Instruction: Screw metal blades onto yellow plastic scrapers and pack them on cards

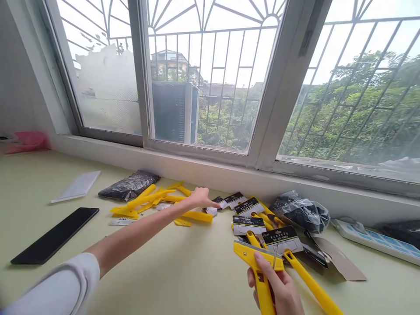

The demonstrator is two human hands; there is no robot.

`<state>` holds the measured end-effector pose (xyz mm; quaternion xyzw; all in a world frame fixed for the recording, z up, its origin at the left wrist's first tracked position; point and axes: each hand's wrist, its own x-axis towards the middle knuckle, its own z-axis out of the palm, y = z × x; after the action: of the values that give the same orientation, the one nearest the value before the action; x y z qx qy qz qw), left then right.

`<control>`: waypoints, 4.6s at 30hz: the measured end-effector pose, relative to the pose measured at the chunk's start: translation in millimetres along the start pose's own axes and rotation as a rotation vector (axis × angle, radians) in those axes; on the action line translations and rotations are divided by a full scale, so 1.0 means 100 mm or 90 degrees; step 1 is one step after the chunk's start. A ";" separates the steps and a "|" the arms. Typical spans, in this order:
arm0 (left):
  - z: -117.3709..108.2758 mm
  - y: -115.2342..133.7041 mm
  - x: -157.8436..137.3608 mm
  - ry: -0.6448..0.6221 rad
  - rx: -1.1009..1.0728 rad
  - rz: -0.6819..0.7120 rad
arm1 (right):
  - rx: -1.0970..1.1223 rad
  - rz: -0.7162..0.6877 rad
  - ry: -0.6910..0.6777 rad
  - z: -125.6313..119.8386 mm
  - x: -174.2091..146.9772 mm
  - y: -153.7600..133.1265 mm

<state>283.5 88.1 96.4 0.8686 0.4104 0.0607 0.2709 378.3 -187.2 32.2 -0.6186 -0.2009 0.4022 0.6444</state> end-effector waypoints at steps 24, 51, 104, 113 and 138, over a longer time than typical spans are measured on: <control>0.55 -0.22 0.19 0.162 0.197 0.284 | 0.320 -0.085 -0.014 -0.23 0.28 0.21; 0.58 -0.89 -2.10 0.097 0.094 0.494 | 0.339 -0.322 -0.003 0.36 -0.22 0.11; 0.77 -0.97 -1.87 0.396 0.108 0.691 | -0.125 0.077 -0.129 0.66 -0.19 0.60; 0.84 -0.90 -2.04 0.446 -0.165 0.387 | -0.093 -0.042 -0.161 0.57 -0.23 0.70; 0.57 -0.91 -1.96 0.221 -0.644 0.369 | -0.321 -0.333 -0.272 1.34 0.07 -0.72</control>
<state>111.8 -35.0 23.8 0.6861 0.1157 0.4603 0.5514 301.1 -90.2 119.8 -0.5877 -0.5723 0.2825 0.4973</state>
